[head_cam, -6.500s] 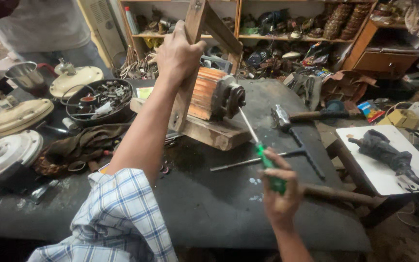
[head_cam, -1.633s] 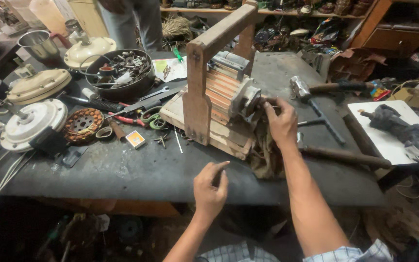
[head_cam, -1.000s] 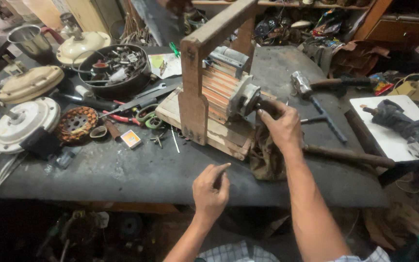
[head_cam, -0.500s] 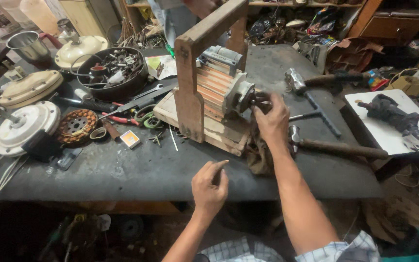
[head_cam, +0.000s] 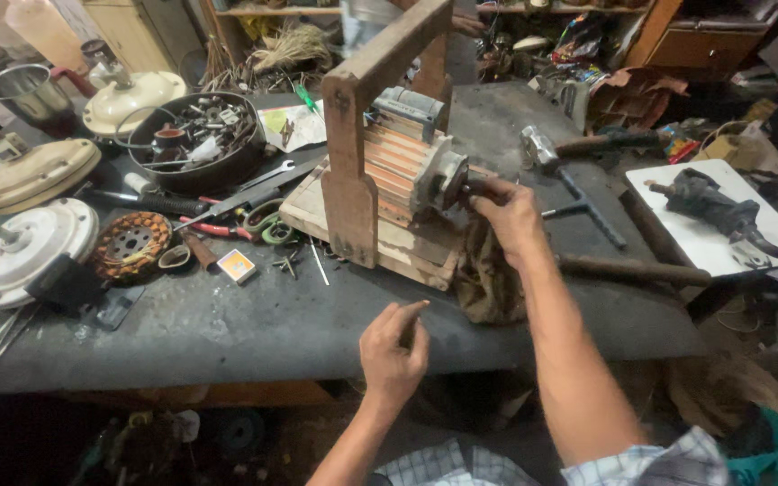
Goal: The person works on an electrical motor stator clamped in a wooden jig, using a screwdriver to adjust internal components. They repeatedly rotate the jig and probe the rotor area while a coworker briefly assists by holding a metal cup over the assembly.
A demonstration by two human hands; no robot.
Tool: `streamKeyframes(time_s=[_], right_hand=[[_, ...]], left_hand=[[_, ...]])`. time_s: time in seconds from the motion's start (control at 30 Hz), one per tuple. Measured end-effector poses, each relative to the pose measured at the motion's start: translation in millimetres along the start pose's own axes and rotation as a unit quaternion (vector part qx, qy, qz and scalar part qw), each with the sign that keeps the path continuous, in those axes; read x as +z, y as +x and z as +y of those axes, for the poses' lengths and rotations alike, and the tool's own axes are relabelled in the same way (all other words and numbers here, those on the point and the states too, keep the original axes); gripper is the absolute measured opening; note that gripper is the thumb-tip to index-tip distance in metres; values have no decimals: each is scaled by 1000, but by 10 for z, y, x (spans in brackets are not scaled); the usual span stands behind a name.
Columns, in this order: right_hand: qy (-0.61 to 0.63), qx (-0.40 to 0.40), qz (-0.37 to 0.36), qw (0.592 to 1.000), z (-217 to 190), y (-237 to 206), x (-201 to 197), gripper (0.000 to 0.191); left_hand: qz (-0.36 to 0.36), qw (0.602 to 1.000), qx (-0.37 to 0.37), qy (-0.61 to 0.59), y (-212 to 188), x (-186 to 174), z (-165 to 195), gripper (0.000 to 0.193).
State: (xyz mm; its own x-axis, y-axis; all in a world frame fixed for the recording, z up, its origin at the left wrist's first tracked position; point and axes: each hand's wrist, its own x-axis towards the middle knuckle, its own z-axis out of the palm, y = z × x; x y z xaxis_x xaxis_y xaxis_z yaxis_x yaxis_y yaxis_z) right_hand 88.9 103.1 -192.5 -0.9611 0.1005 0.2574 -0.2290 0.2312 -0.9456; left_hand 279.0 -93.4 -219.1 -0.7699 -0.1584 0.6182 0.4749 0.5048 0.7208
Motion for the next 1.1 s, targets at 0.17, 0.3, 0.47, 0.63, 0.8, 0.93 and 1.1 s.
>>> streamKeyframes(time_s=[0.17, 0.3, 0.47, 0.63, 0.8, 0.93, 1.1], right_hand=[[81, -37, 25, 996, 94, 13, 116, 32], [-9, -65, 58, 996, 54, -134, 153, 30], [56, -37, 17, 998, -15, -205, 81, 36], [76, -82, 60, 992, -50, -167, 189, 35], [31, -30, 98, 994, -69, -141, 211, 40], [141, -32, 19, 989, -62, -122, 289, 45], [-65, -49, 86, 993, -89, -86, 476, 37]], left_hand=[[14, 1000, 8, -8, -12, 2, -19, 25], [0, 989, -128, -67, -32, 14, -25, 42], [148, 986, -2, 75, 342, 90, -153, 103], [166, 975, 72, 125, 1089, 171, -524, 112], [165, 976, 68, 127, 1240, 272, -859, 108], [110, 987, 58, 101, 1442, 172, -1202, 113], [75, 985, 108, 111, 1708, 84, -1435, 118]])
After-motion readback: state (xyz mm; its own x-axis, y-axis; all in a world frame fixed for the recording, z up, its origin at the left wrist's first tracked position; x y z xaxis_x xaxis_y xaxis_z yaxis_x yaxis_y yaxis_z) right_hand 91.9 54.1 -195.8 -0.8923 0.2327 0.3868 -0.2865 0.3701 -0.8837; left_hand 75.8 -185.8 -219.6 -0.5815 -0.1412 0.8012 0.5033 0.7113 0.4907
